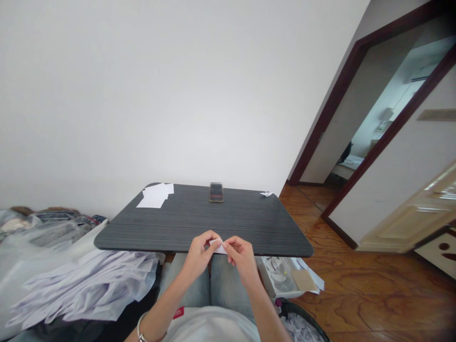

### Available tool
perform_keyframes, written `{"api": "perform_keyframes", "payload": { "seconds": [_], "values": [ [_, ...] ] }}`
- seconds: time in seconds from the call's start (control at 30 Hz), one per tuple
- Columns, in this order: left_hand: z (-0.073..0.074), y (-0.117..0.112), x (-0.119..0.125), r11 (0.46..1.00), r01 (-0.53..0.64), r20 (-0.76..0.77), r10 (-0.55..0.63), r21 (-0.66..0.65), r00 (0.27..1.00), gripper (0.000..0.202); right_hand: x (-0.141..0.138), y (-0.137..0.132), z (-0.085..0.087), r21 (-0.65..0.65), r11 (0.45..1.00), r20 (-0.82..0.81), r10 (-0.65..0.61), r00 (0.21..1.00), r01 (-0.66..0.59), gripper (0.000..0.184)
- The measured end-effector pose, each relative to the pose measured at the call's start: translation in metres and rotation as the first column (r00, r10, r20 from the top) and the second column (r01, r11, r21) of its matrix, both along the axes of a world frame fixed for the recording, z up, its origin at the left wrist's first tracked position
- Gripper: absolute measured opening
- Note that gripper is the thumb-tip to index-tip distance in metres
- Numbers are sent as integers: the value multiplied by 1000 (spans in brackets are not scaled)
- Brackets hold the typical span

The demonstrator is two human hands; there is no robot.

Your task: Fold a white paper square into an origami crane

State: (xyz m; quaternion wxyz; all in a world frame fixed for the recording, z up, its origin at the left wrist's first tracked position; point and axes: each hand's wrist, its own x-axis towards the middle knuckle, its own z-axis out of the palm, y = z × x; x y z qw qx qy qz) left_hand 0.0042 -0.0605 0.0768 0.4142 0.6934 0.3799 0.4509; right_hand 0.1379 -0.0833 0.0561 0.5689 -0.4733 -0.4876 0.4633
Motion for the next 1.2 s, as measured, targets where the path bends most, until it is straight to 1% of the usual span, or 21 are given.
{"api": "perform_keyframes", "payload": {
  "seconds": [0.1,0.2,0.43,0.63,0.83,0.93,1.0,1.2],
  "values": [
    [-1,-3,3,1000,-7,3,7,-12,1000,19,-1,-1,3,46,999,1,1,1000,-1,16],
    [-3,-3,5,999,-1,45,3,-33,999,20,0,-2,6,93,996,19,-1,1000,-1,15],
    [-3,2,0,994,33,151,-17,-106,988,20,5,0,4,90,995,72,37,997,-44,14],
    [-2,6,-5,993,28,172,-7,-119,985,21,8,2,2,34,997,60,73,996,-75,14],
    [-2,8,-8,993,1,166,18,-114,986,21,10,2,4,-62,994,-30,83,996,-85,12],
    [-2,8,-8,994,-11,158,28,-109,987,21,11,1,5,-108,988,-63,108,992,-114,11],
    [-1,8,-8,994,-22,151,38,-106,988,22,13,2,5,-117,983,-83,134,988,-143,10],
    [1,11,-12,992,-69,172,86,-102,981,21,18,3,1,-84,976,-107,192,975,-202,9]
  ]
}}
